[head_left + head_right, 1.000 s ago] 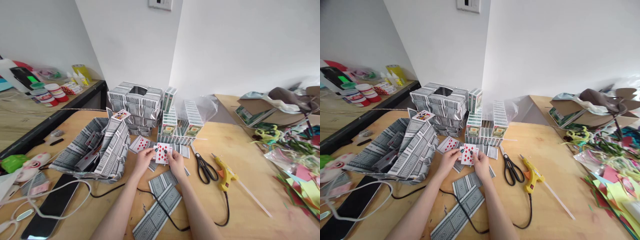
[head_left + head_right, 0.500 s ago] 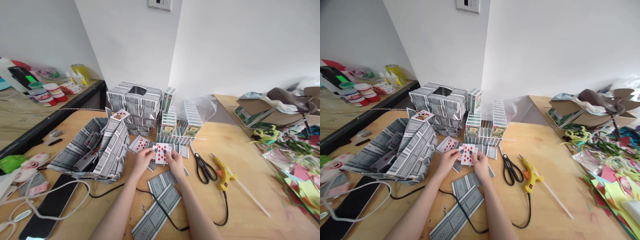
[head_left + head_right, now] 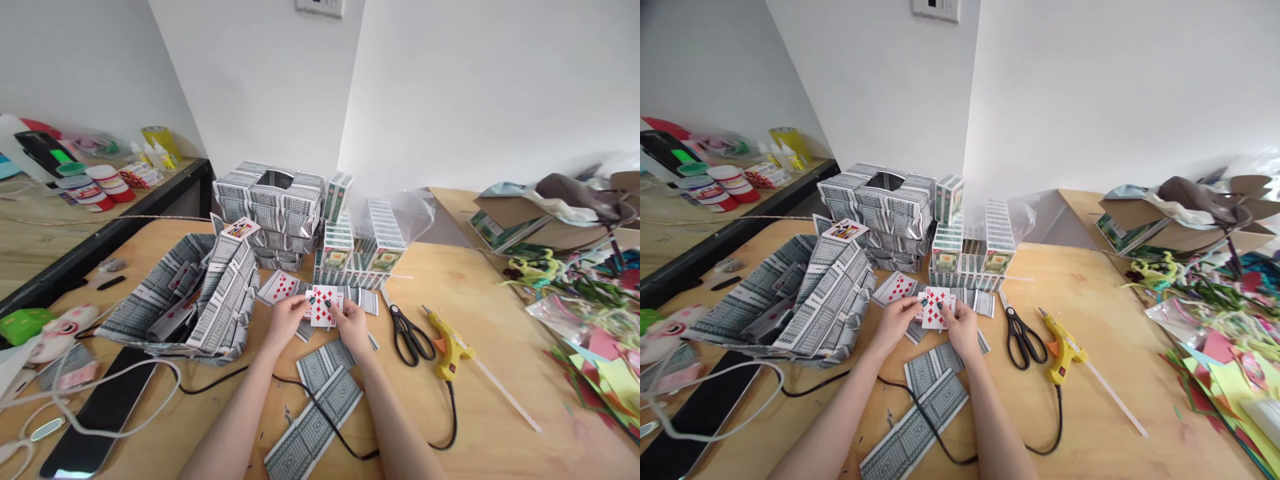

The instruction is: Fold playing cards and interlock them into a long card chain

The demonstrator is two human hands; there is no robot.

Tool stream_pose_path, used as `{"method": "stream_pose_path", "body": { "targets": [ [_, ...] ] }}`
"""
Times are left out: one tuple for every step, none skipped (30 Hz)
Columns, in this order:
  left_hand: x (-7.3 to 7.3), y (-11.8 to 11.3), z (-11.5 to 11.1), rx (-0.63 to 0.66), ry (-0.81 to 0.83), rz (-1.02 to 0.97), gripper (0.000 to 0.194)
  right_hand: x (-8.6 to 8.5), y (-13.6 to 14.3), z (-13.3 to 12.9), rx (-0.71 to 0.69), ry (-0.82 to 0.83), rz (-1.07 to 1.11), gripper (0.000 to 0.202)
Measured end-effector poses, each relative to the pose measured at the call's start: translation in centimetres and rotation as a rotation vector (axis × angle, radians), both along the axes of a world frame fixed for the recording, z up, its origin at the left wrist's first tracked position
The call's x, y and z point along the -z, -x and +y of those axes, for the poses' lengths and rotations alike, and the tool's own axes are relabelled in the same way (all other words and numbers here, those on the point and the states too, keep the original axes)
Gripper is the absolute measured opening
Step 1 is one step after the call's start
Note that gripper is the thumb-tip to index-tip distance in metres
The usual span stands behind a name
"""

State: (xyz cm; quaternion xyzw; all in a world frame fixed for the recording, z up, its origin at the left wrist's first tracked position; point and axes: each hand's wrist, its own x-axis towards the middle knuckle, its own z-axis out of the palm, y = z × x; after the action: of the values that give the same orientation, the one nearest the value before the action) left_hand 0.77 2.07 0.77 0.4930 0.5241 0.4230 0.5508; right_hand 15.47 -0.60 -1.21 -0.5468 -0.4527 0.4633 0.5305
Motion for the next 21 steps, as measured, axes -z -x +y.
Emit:
{"method": "stream_pose_path", "body": {
  "targets": [
    [0.0,0.0,0.0,-0.002,-0.003,0.002,0.021,-0.1,0.0,0.0,0.000,0.001,0.002,0.032],
    [0.0,0.0,0.0,-0.001,-0.006,0.001,0.021,-0.2,0.0,0.0,0.000,0.005,0.003,0.032],
    [0.1,0.0,0.0,0.001,-0.009,-0.002,0.021,-0.2,0.0,0.0,0.000,0.008,0.003,0.032],
    [0.1,0.0,0.0,0.003,-0.010,-0.005,0.022,-0.2,0.0,0.0,0.000,0.012,0.002,0.032],
    [0.2,-0.1,0.0,0.000,-0.009,-0.010,0.022,-0.2,0.0,0.0,0.000,0.015,-0.001,0.032],
    [0.2,-0.1,0.0,-0.002,-0.006,-0.017,0.022,-0.1,0.0,0.0,0.004,0.017,-0.007,0.032],
    [0.2,-0.1,0.0,-0.003,-0.003,-0.026,0.022,-0.1,0.0,0.0,0.011,0.019,-0.012,0.032],
    [0.2,-0.1,0.1,-0.004,0.004,-0.035,0.022,-0.1,0.0,0.0,0.018,0.021,-0.016,0.032],
    [0.2,-0.2,0.1,-0.003,0.012,-0.043,0.022,-0.1,0.0,-0.1,0.022,0.022,-0.017,0.032],
    [0.2,-0.1,0.1,-0.003,0.019,-0.048,0.022,-0.1,0.0,-0.1,0.022,0.020,-0.017,0.032],
    [0.2,-0.1,0.1,-0.003,0.023,-0.049,0.022,-0.2,0.1,-0.1,0.019,0.016,-0.017,0.032],
    [0.2,0.0,0.1,0.000,0.023,-0.045,0.022,-0.4,0.1,-0.1,0.015,0.009,-0.019,0.032],
    [0.2,0.1,0.1,0.004,0.021,-0.039,0.022,-0.5,0.1,-0.1,0.013,0.001,-0.024,0.032],
    [0.2,0.2,0.1,0.012,0.021,-0.039,0.022,-0.7,0.1,-0.1,0.014,-0.006,-0.032,0.033],
    [0.2,0.4,0.2,0.023,0.026,-0.054,0.023,-0.8,0.1,-0.1,0.015,-0.011,-0.040,0.033],
    [0.2,0.6,0.2,0.041,0.039,-0.084,0.024,-0.9,0.1,-0.2,0.018,-0.011,-0.047,0.033],
    [0.2,0.7,0.2,0.064,0.063,-0.125,0.025,-0.9,0.1,-0.2,0.020,-0.008,-0.049,0.033],
    [0.2,0.9,0.2,0.089,0.093,-0.171,0.027,-0.8,0.1,-0.2,0.020,-0.003,-0.049,0.033],
    [0.2,1.1,0.2,0.112,0.127,-0.214,0.029,-0.7,0.1,-0.2,0.020,0.003,-0.047,0.033],
    [0.1,1.2,0.2,0.132,0.157,-0.244,0.031,-0.6,0.1,-0.2,0.020,0.008,-0.044,0.033],
    [0.1,1.3,0.2,0.146,0.183,-0.261,0.033,-0.5,0.1,-0.2,0.019,0.010,-0.041,0.032]
  ]
}}
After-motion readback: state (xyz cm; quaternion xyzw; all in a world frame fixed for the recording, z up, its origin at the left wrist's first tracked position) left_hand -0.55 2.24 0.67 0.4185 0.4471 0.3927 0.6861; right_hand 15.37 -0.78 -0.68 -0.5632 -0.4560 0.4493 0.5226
